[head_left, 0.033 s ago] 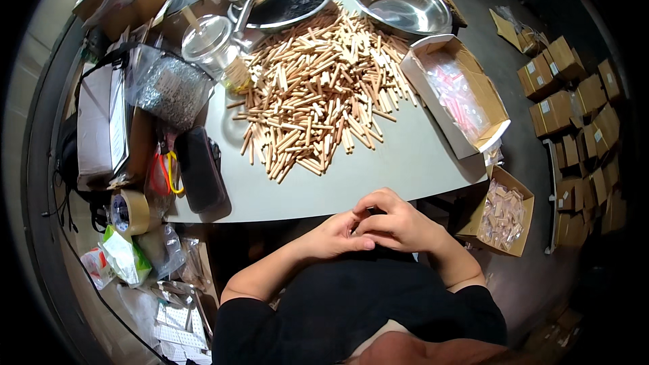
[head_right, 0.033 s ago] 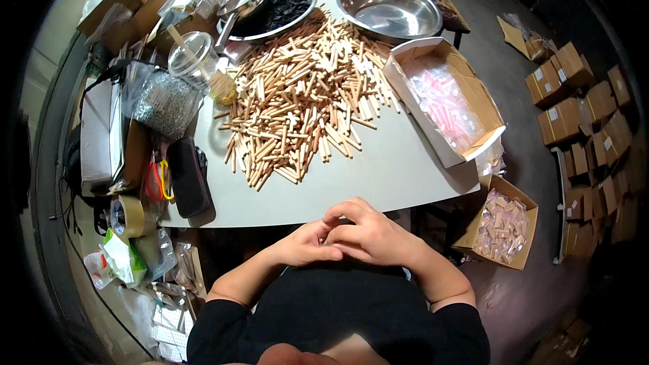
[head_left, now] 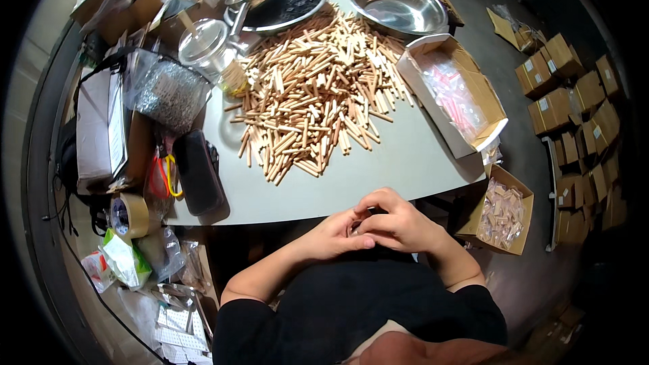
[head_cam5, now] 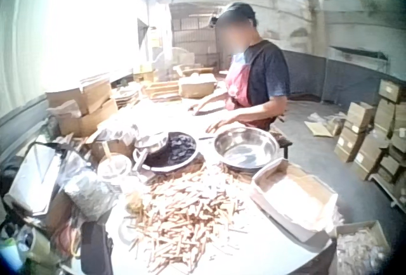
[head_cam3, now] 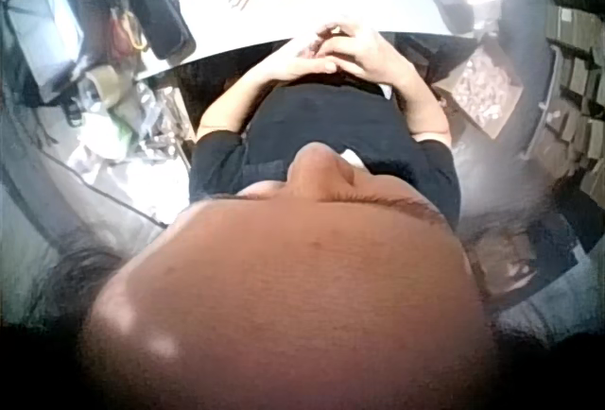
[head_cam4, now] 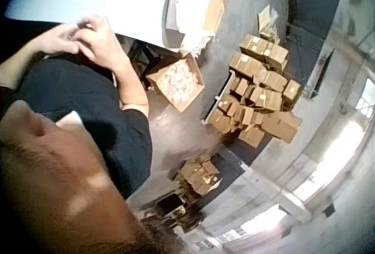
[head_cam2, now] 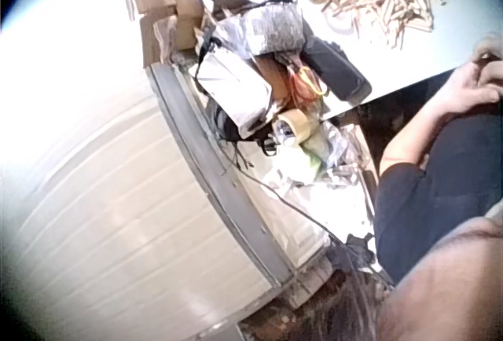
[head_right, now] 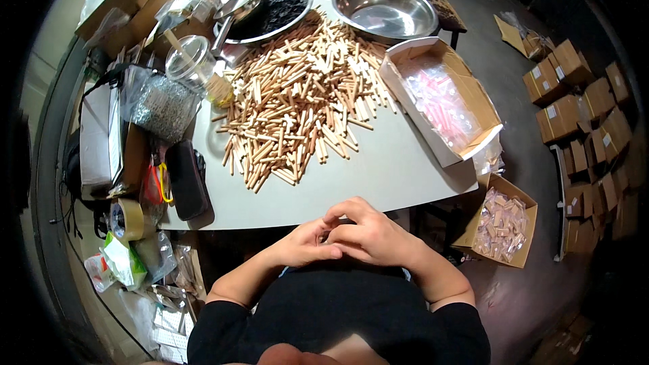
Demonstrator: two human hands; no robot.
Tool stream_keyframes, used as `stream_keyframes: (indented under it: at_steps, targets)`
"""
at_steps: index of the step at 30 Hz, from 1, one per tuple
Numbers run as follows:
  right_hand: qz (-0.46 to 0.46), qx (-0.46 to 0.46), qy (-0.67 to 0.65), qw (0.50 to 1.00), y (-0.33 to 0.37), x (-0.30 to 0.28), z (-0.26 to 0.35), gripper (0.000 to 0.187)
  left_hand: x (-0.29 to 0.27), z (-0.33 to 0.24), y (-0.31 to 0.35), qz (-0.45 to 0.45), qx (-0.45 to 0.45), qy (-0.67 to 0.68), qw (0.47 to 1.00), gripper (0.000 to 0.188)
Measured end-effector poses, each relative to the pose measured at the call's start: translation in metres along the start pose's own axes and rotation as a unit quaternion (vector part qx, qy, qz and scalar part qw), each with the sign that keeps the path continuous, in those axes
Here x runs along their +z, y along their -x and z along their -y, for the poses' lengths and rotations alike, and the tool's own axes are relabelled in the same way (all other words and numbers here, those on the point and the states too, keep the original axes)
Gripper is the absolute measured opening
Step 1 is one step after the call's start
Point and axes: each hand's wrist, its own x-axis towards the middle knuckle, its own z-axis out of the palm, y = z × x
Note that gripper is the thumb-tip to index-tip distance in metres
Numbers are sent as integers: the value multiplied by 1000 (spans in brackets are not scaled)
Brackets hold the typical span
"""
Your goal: The person repeatedly picks up small wooden sticks from a table and inserts them into small plastic bags, then places the filled bags into a cardboard box. The process is repetitive and involves handling the sticks one at a time.
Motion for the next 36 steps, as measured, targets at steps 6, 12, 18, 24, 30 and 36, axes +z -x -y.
stream_keyframes:
  at_steps: [6,12,18,24,30,36]
  targets:
    - [-151,42,0,988,17,-18,6,13,13,-35,-19,-125,208,-332,912,19]
    - [-217,137,-13,966,37,-23,9,12,29,-49,-48,-106,278,-433,851,10]
    - [-239,109,-4,965,67,-38,3,9,42,-60,-79,-15,256,-432,865,9]
    - [-383,217,23,898,133,-57,-7,20,59,-89,-150,36,250,-535,806,10]
    - [-626,350,246,652,238,-83,-18,21,42,-101,-291,120,267,-650,701,19]
    - [-606,385,225,659,254,-68,-17,18,32,-64,-369,193,225,-751,590,16]
